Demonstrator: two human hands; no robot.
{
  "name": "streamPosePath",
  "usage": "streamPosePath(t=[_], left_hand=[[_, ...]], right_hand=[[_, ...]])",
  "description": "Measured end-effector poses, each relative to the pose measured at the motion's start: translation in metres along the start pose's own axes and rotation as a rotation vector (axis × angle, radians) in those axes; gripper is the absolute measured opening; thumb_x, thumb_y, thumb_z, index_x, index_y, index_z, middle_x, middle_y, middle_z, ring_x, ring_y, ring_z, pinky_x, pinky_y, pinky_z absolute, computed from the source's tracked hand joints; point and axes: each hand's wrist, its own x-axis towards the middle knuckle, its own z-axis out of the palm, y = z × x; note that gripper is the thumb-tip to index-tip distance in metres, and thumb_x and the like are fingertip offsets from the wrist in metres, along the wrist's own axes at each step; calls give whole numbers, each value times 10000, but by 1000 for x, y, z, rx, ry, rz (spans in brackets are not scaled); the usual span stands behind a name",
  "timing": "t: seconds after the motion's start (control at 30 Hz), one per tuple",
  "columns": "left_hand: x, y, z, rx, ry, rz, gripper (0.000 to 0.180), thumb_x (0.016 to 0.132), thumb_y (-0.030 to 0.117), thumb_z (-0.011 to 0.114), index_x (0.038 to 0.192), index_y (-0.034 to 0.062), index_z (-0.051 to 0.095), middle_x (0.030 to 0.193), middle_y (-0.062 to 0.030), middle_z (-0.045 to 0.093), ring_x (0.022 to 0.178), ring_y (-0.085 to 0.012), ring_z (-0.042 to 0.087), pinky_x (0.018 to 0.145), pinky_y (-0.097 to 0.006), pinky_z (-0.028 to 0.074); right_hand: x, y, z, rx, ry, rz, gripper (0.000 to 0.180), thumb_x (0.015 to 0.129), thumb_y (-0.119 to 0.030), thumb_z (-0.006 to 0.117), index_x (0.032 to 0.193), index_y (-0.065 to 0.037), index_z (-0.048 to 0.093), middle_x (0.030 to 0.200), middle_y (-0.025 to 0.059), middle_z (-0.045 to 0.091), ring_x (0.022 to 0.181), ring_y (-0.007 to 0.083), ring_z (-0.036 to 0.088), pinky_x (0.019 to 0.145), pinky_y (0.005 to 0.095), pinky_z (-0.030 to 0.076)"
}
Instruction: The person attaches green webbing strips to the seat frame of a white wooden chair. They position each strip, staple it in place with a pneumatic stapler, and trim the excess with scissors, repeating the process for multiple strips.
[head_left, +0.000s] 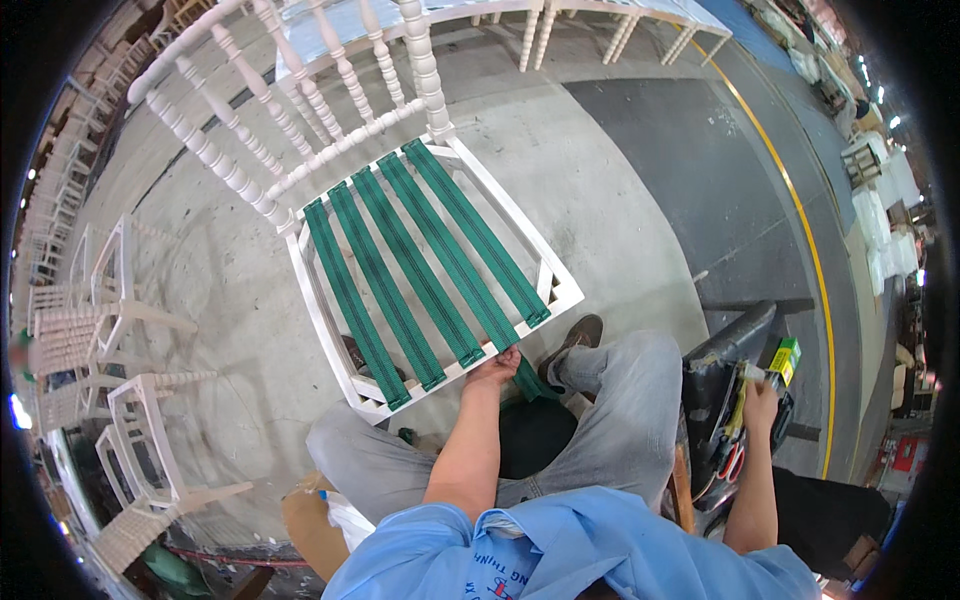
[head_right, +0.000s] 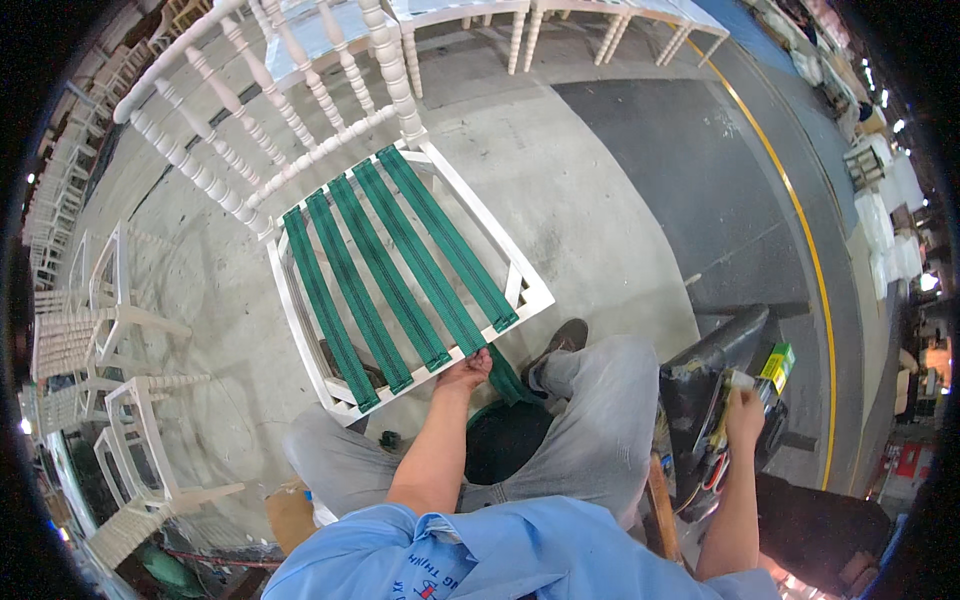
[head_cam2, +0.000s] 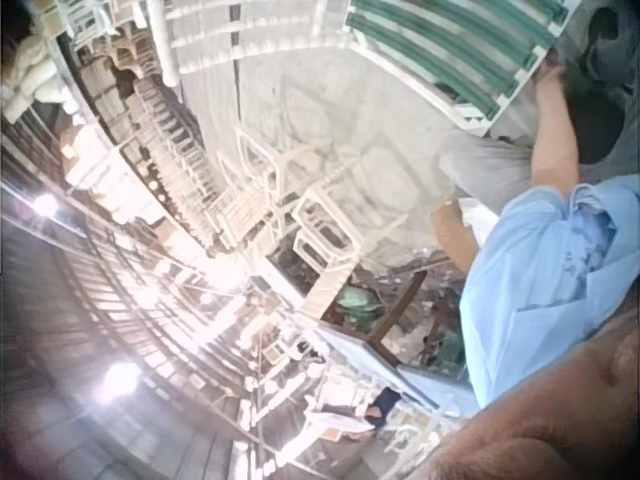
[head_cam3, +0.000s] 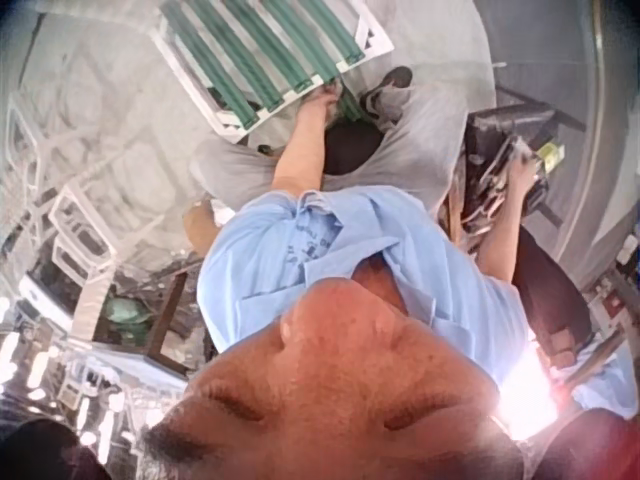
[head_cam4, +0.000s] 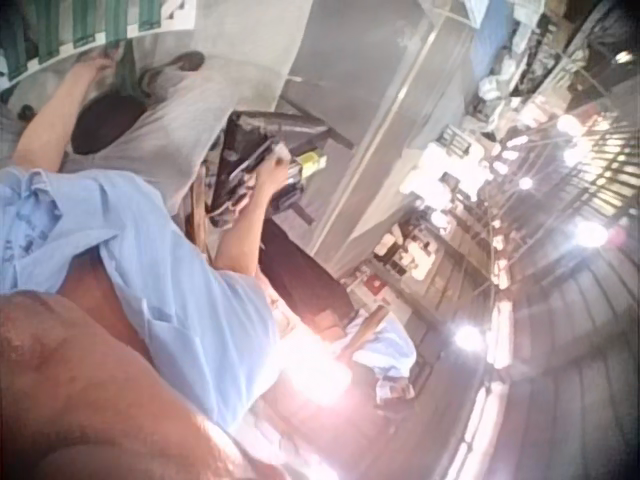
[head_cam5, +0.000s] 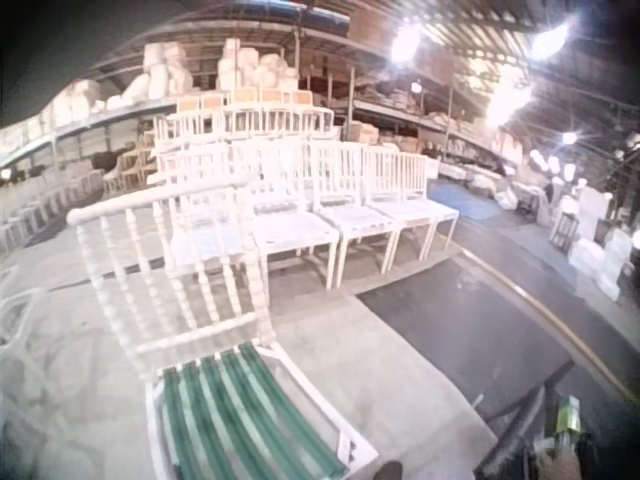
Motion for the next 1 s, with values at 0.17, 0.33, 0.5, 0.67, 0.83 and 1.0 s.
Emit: streamPosePath(t=[0.17, 0.33, 0.5, 0.67, 0.83, 1.0], left_hand=[[-13, 1, 1, -1, -83, 23, 266, 939, 322, 714, 823, 94, 638, 767, -52, 664, 760, -270, 697, 708, -448, 582], [-14, 5, -4, 91, -134, -20, 300, 963, 401, 691, 944, 101, 698, 833, -56, 712, 771, -270, 700, 802, -438, 569], [-12, -2, 1, 92, -183, -14, 372, 983, 466, 665, 968, 97, 712, 876, -60, 720, 897, -255, 673, 818, -434, 582], [-9, -4, 2, 77, -155, -27, 245, 980, 313, 681, 935, 73, 695, 850, -76, 733, 837, -272, 709, 751, -456, 613], [-4, 3, -1, 107, -266, -45, 162, 960, 278, 707, 927, 121, 730, 836, -84, 769, 759, -286, 731, 730, -467, 619], [-3, -3, -1, 66, -228, -8, 145, 969, 254, 718, 944, 113, 741, 839, -84, 782, 731, -281, 743, 686, -458, 630]], right_hand=[[8, 73, 22, -62, 8, 61, 461, 880, -278, 814, 1183, 61, 745, 1075, 236, 777, 1006, 365, 758, 913, 438, 571], [26, 63, 19, 361, -310, 321, 385, 817, -127, 871, 1112, 89, 753, 1013, 153, 765, 850, 242, 733, 745, 383, 567], [18, 52, 6, 484, -211, 184, 328, 798, -43, 804, 1102, 39, 711, 959, 80, 727, 801, 206, 692, 712, 366, 545], [-16, -3, -31, 356, -51, -278, 486, 777, -13, 728, 1256, -48, 656, 1049, 51, 698, 832, 183, 648, 740, 342, 525], [-62, -136, -52, 692, -436, -204, 467, 918, -127, 801, 1348, -23, 652, 1202, 54, 715, 1016, 189, 652, 914, 364, 520], [-121, -275, -5, 490, -943, -386, 469, 938, -232, 835, 1301, 10, 663, 992, 26, 735, 814, 138, 674, 703, 301, 526]])
